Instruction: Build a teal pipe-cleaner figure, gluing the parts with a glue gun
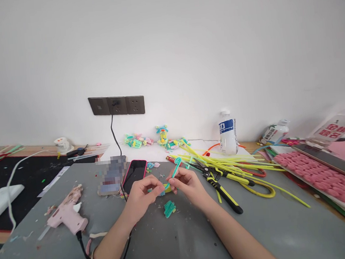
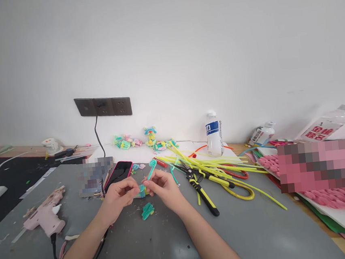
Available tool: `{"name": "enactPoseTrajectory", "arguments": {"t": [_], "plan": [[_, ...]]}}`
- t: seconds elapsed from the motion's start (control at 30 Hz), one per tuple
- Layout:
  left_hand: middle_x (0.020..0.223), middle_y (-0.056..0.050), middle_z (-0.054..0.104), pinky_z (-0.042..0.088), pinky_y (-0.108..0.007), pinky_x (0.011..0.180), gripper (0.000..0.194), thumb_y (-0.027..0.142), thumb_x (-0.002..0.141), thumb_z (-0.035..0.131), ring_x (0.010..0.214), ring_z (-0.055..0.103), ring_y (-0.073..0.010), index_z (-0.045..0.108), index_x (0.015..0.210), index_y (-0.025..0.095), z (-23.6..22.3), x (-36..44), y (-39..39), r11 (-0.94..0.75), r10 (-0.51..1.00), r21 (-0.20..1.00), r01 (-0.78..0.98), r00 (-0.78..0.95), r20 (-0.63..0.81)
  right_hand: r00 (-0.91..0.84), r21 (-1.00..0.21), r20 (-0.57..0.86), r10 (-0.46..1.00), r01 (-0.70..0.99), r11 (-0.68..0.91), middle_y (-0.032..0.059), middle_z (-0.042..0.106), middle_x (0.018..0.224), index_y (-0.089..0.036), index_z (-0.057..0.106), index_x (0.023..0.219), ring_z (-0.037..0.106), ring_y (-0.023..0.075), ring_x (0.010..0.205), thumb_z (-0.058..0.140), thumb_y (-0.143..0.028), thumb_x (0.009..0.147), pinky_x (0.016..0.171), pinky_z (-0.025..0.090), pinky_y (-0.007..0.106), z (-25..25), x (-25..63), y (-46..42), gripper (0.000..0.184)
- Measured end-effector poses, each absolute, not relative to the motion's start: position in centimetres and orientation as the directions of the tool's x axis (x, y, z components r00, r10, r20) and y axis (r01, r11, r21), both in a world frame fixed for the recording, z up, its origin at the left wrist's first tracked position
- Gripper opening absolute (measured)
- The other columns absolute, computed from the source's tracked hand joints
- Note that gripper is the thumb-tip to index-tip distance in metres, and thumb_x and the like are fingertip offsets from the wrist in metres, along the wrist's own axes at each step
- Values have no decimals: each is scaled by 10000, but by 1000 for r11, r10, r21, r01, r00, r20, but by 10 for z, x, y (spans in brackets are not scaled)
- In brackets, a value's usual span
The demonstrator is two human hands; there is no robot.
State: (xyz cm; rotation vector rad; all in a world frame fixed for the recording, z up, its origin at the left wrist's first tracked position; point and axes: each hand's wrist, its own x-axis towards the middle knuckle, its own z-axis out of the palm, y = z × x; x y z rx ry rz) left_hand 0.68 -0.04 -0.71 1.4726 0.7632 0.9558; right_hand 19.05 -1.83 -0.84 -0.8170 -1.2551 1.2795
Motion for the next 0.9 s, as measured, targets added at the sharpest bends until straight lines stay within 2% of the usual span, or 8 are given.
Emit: {"name": "enactPoseTrajectory", "arguments": {"t": [0.13,0.23,0.33,0.47,0.6,0.73,0.9], "plan": [[705,1,542,389,-231,600,222,329,842,701,680,499,-130,710,696,162,-4,7,-4,-267,842,960,82,505,192,-237,-969,186,954,-203,138,-39,575,584,-183,603,676,468,82,493,819,-499,735,496,396,218,-6,190,-20,387],[713,17,525,360,-220,495,237,357,826,713,531,458,-84,700,699,157,-5,8,-5,-190,825,977,96,555,105,-285,-978,151,946,-185,101,-49,555,557,-183,595,652,477,82,486,831,-487,722,499,395,216,-7,191,-19,391],[654,42,486,335,-222,413,329,461,817,716,400,390,-49,689,707,153,-6,8,-4,-69,863,998,3,502,59,-188,-965,178,966,-224,134,-27,624,567,-183,660,714,532,101,507,812,-475,753,529,438,230,-11,192,-17,332],[544,59,452,341,-211,408,378,523,759,771,420,392,-65,711,748,150,-5,8,-1,1,937,984,-176,343,60,-46,-932,205,978,-313,180,18,724,655,-189,708,797,629,141,578,819,-452,755,586,503,264,-17,192,-14,289],[534,67,432,306,-204,394,399,501,687,839,416,355,-49,664,660,143,-3,10,-2,52,938,975,-216,345,26,-117,-944,173,978,-305,130,21,719,638,-191,703,763,646,157,573,833,-452,736,564,505,274,-16,189,-15,293],[545,72,418,297,-199,402,392,484,721,822,423,352,-44,634,657,147,-3,10,-2,51,935,977,-207,354,26,-179,-957,167,970,-266,115,9,695,637,-189,711,763,606,133,542,815,-457,758,554,493,269,-12,189,-17,288],[675,54,448,292,-190,401,363,437,760,807,456,349,-31,618,654,146,-5,9,-1,28,903,978,-209,425,65,-181,-960,185,966,-242,139,-14,639,585,-182,685,762,543,115,515,795,-470,779,526,465,250,-12,191,-18,309]]}}
